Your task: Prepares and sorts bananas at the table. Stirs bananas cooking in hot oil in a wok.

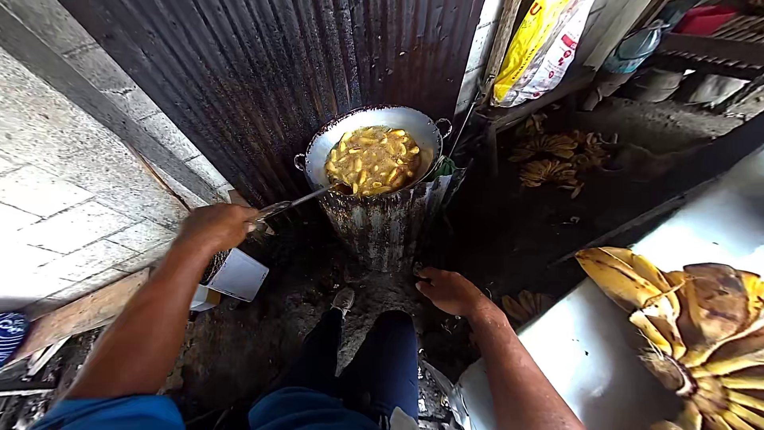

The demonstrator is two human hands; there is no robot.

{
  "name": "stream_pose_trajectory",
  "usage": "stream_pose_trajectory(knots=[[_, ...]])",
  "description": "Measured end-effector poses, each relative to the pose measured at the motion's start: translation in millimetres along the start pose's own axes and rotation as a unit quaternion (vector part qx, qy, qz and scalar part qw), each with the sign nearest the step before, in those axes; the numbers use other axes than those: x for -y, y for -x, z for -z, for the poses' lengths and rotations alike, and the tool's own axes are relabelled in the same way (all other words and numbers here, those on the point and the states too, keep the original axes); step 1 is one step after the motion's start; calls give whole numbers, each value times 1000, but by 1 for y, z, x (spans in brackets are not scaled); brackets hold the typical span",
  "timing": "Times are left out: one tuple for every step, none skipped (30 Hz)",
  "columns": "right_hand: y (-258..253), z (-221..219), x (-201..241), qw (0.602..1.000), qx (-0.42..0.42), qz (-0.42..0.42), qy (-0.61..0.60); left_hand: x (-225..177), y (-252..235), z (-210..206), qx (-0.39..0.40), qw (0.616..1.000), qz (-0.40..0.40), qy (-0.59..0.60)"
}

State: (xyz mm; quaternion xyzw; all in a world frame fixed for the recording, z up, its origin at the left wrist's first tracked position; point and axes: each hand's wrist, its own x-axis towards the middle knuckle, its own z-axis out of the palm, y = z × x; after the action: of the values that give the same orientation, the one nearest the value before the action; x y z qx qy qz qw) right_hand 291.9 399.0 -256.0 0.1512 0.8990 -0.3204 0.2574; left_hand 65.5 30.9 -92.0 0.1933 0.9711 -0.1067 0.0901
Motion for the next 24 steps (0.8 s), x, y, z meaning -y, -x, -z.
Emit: stream_pose_trajectory(knots=[[0,0,0,1000,1,-3,0,-14,-16,-10,19,1000,-11,-18],[-1,0,0,1000,3,-6,0,-28,-33,-22,31,999,-20,-29],[0,0,-1,1000,5,-9,-2,-42,-50,-36,34,999,-26,-30],[-1,0,-1,1000,5,-10,-3,-55,-66,-49,36,999,-27,-24],[-1,0,-1,1000,6,-8,-3,-69,-79,-59,41,999,-22,-13],[-1,0,-1,1000,6,-6,-1,-85,-90,-67,46,999,-13,-1],[0,1,0,1000,8,-5,0,-100,-101,-77,48,999,-4,11],[1,1,0,1000,8,-4,0,-115,-110,-86,47,999,7,26],[1,0,0,1000,8,-3,0,-129,-119,-93,46,998,17,42],[1,1,0,1000,8,-5,-1,-144,-128,-100,44,997,27,59],[2,1,0,1000,7,-9,-5,-158,-139,-107,47,995,37,80],[3,1,0,1000,4,-11,-14,-172,-149,-112,51,992,47,106],[3,2,-1,1000,3,-14,-17,-184,-161,-117,56,988,53,137],[3,2,-1,1000,5,-18,-19,-196,-173,-122,59,981,54,177],[2,2,-2,1000,7,-21,-19,-206,-185,-125,64,970,55,226],[2,2,-2,1000,8,-22,-19,-215,-197,-126,70,954,61,285],[1,1,-3,1000,8,-22,-19,-222,-205,-127,77,930,78,351],[1,2,-2,999,10,-23,-21,-229,-211,-128,87,898,97,421],[1,3,-3,999,10,-24,-21,-236,-214,-127,95,855,117,497],[1,2,-3,999,9,-24,-21,-240,-213,-126,110,802,139,570],[0,3,-4,999,7,-24,-20,-241,-211,-124,129,753,158,625],[0,3,-4,1000,5,-24,-19,-239,-210,-122,151,716,169,660],[-1,3,-4,1000,5,-23,-18,-233,-206,-121,169,700,168,673],[-1,2,-4,1000,5,-22,-18,-222,-199,-121,180,706,155,667]])
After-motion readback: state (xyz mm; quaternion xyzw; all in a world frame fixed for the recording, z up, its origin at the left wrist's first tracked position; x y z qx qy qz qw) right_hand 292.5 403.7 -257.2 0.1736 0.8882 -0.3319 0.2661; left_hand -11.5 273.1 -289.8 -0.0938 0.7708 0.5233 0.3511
